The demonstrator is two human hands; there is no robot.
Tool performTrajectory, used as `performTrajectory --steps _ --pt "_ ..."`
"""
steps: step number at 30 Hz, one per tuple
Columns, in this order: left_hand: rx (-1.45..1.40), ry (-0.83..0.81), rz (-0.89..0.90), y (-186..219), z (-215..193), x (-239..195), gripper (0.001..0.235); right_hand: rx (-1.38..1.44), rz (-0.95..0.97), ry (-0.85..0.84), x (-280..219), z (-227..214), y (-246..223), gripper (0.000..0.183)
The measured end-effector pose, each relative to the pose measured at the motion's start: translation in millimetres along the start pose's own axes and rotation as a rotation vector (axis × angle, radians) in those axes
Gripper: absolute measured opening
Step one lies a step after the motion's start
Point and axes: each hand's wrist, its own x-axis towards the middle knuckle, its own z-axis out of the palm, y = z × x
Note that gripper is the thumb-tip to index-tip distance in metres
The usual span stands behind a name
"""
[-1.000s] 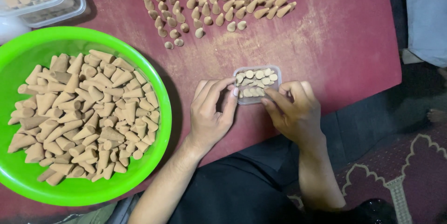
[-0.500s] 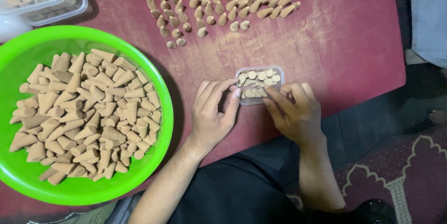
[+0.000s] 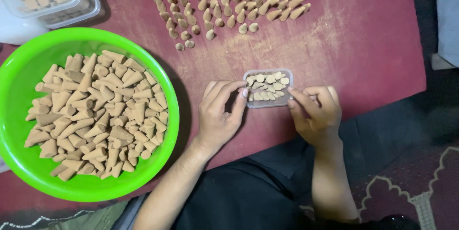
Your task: Picking up incense cones from a bowl and placing them into small plastic containers
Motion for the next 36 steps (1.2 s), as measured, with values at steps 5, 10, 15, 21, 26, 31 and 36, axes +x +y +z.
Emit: performTrajectory --steps 5,10,15,21,26,31,36 --pt "0.093 0.018 0.008 8.9 -6.9 16.5 0.011 0.075 0.085 0.049 -6.5 1.4 19.1 0.017" --pt "0.377 0.037 0.107 -17.2 -4.0 35.7 0.014 0.177 0.137 0.064 -14.2 9.6 28.8 0.013" --pt "0.761 0.125 0.174 -53.8 6.7 52.8 0.023 0.221 0.153 0.088 -15.8 11.3 30.1 0.013" --pt "0.932 0.121 0.159 -80.3 9.6 54.0 0.017 0.240 0.152 0.093 -17.5 11.4 32.9 0.011" --pt "0.709 0.056 0.177 -67.7 6.5 48.3 0.009 0.264 0.180 0.093 -17.3 9.7 32.9 0.011" --pt "0.235 -0.018 0.101 6.0 1.6 36.5 0.010 0.309 0.173 0.147 -14.4 0.8 23.4 0.010" --pt "-0.222 -0.070 -0.262 32.7 14.2 3.5 0.019 0.393 0.183 0.135 1.1 -12.1 -17.9 0.021"
